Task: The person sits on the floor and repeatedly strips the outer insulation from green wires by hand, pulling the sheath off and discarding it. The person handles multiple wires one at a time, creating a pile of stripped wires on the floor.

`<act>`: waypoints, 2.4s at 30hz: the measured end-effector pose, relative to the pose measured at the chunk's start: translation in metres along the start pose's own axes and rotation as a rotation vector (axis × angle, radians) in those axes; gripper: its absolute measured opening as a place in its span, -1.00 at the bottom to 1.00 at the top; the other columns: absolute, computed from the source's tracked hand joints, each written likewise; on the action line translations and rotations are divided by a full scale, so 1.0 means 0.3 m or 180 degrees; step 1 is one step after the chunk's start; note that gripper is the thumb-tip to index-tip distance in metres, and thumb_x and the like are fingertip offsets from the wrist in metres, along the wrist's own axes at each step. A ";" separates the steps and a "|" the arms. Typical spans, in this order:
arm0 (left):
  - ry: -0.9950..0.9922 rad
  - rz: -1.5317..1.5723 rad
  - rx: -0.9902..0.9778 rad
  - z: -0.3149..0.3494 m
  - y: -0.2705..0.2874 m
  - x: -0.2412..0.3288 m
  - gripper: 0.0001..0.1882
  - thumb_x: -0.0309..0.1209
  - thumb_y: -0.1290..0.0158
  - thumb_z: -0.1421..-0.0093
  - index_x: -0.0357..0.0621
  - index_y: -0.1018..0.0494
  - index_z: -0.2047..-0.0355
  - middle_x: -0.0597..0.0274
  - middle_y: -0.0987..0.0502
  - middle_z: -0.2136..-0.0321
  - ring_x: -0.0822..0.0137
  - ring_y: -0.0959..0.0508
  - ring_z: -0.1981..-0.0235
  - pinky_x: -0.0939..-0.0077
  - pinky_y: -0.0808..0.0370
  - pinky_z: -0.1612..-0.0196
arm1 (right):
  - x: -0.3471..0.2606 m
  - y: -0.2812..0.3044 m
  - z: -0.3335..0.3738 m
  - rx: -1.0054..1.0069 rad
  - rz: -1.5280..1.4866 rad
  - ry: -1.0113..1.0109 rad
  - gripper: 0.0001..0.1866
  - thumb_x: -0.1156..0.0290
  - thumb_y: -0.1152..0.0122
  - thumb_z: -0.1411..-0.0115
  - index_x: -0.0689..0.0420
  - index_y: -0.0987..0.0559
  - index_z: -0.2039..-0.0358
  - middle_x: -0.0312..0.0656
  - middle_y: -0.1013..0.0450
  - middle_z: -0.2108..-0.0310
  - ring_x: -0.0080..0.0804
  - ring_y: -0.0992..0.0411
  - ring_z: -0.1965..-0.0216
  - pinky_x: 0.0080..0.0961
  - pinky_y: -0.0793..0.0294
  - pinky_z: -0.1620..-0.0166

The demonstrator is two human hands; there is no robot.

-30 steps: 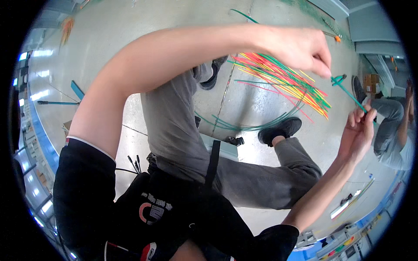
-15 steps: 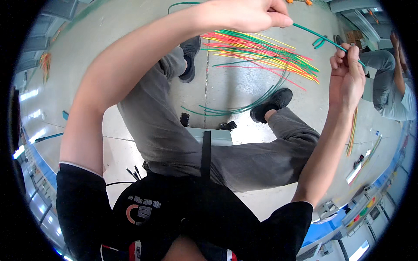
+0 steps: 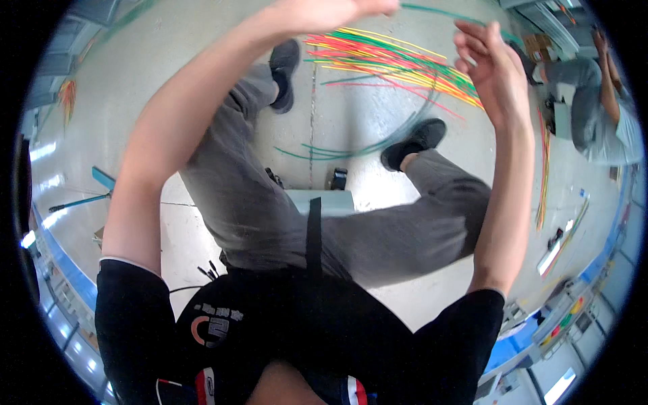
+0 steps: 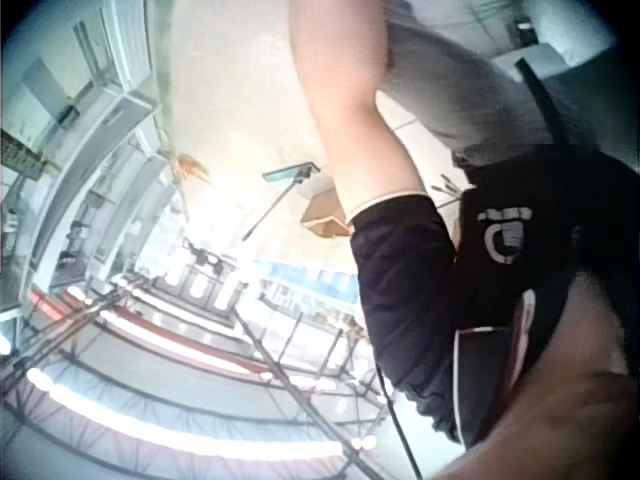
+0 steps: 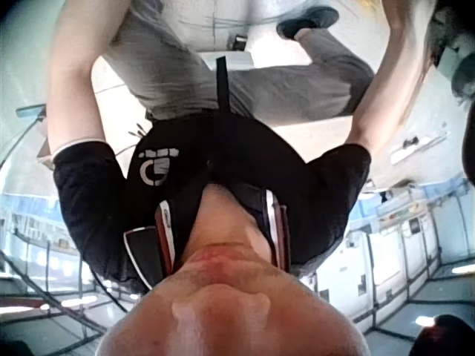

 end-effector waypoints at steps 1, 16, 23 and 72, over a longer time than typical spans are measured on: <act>-0.0006 0.0370 0.0069 -0.001 0.004 0.003 -0.74 -0.38 -0.02 -0.18 -0.32 -0.48 0.57 0.23 -0.36 0.76 0.51 -0.32 0.66 0.44 -0.29 0.56 | -0.026 -0.017 -0.004 -0.0028 -0.0016 0.0083 -0.51 0.08 0.02 -0.32 0.35 -0.46 0.09 -0.21 -0.45 0.32 -0.54 -0.33 0.31 -0.57 -0.34 0.25; 0.0881 0.0126 0.0209 -0.068 0.017 -0.068 -0.74 -0.31 -0.05 -0.25 -0.29 -0.54 0.43 0.51 -0.28 0.73 0.65 -0.20 0.68 0.71 -0.12 0.61 | -0.012 0.063 0.133 0.0487 0.1765 0.0684 -0.53 0.27 0.24 -0.39 0.43 -0.40 -0.05 -0.11 -0.42 0.24 -0.49 -0.32 0.30 -0.55 -0.28 0.21; 0.1087 0.0000 0.0551 -0.064 0.073 -0.143 -0.75 -0.33 -0.06 -0.24 -0.30 -0.54 0.40 0.46 -0.32 0.72 0.64 -0.24 0.66 0.71 -0.15 0.59 | 0.052 0.123 -0.098 0.0106 0.2128 0.0358 -0.55 0.27 0.18 -0.39 0.42 -0.42 -0.03 -0.17 -0.42 0.27 -0.54 -0.29 0.32 -0.59 -0.28 0.22; 0.0721 -0.0231 0.0626 0.141 -0.268 0.215 -0.80 -0.35 -0.02 -0.09 -0.17 -0.57 0.52 -0.03 -0.53 0.59 -0.04 -0.55 0.46 0.16 -0.49 0.34 | -0.021 -0.009 0.157 0.0007 -0.0546 0.0042 -0.70 0.20 0.05 -0.35 0.19 -0.44 0.33 -0.38 -0.25 0.54 -0.64 -0.14 0.51 -0.66 -0.13 0.48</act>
Point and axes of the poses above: each hand's wrist, its own z-axis away from the middle knuckle, its own y-axis out of the back of the hand, x = y × z, the point moved 5 cm from there along -z, towards the middle knuckle
